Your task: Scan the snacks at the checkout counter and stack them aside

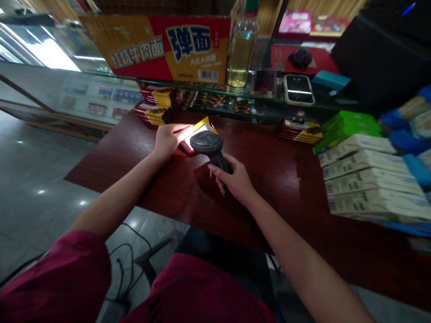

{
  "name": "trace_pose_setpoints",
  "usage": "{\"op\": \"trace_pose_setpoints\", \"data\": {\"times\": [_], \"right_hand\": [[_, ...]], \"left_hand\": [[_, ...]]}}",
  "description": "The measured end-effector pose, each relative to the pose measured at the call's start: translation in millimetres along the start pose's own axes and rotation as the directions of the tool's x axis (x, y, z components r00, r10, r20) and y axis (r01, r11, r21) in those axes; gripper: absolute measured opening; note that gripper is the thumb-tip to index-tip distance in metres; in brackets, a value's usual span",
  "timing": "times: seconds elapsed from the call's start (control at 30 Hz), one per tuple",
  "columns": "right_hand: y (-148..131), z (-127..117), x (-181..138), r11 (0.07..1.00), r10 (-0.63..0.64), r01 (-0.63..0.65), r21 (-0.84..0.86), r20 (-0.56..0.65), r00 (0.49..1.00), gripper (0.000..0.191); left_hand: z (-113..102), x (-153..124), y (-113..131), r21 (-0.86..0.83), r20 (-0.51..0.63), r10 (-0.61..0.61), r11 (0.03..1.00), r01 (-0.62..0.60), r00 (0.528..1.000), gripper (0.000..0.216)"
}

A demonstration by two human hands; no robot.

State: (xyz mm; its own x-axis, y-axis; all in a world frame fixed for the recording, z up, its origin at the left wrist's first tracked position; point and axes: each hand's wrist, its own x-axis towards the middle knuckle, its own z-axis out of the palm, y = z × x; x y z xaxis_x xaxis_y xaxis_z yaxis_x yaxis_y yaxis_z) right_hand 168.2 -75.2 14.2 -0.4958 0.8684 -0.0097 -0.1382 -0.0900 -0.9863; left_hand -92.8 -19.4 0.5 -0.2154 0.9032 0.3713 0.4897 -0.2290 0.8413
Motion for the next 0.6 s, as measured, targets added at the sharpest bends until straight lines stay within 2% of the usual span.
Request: {"op": "trace_pose_setpoints", "data": {"times": [0.1, 0.2, 0.3, 0.37, 0.47, 0.6], "right_hand": [[1.3, 0.1, -0.2, 1.000, -0.003, 0.003, 0.007, -0.005, 1.000, 0.043], [3.1, -3.8, -1.0, 0.999, -0.029, 0.030, 0.012, -0.046, 0.999, 0.042], [3.1, -16.1, -3.4, 0.997, -0.070, 0.072, 0.011, -0.137, 0.988, 0.042], [1.8, -29.2, -6.7, 0.996, -0.085, 0.089, 0.006, -0.224, 0.971, 0.042], [-0.8, -51.6, -16.8, 0.993, -0.096, 0.112, 0.023, -0.363, 0.927, 0.043], [-2.7, -76.3, -45.1, 0.984, -0.109, 0.163, 0.065, -0.497, 0.861, 0.045]], "left_hand": [[0.1, 0.7, -3.1, 0.008, -0.012, -0.009, 1.000, 0.009, 1.000, 0.018], [-1.6, 0.5, -7.6, -0.057, -0.013, -0.017, 0.998, 0.016, 1.000, 0.023], [0.8, 0.5, -5.0, -0.087, -0.054, 0.024, 0.996, -0.028, 0.998, 0.027], [9.6, 2.4, 2.7, -0.041, -0.084, 0.084, 0.995, -0.087, 0.993, 0.028], [39.0, 8.9, 21.0, 0.082, -0.063, 0.252, 0.966, -0.247, 0.966, 0.028], [107.3, 23.7, 47.5, 0.143, 0.022, 0.492, 0.860, -0.489, 0.871, 0.031]]}}
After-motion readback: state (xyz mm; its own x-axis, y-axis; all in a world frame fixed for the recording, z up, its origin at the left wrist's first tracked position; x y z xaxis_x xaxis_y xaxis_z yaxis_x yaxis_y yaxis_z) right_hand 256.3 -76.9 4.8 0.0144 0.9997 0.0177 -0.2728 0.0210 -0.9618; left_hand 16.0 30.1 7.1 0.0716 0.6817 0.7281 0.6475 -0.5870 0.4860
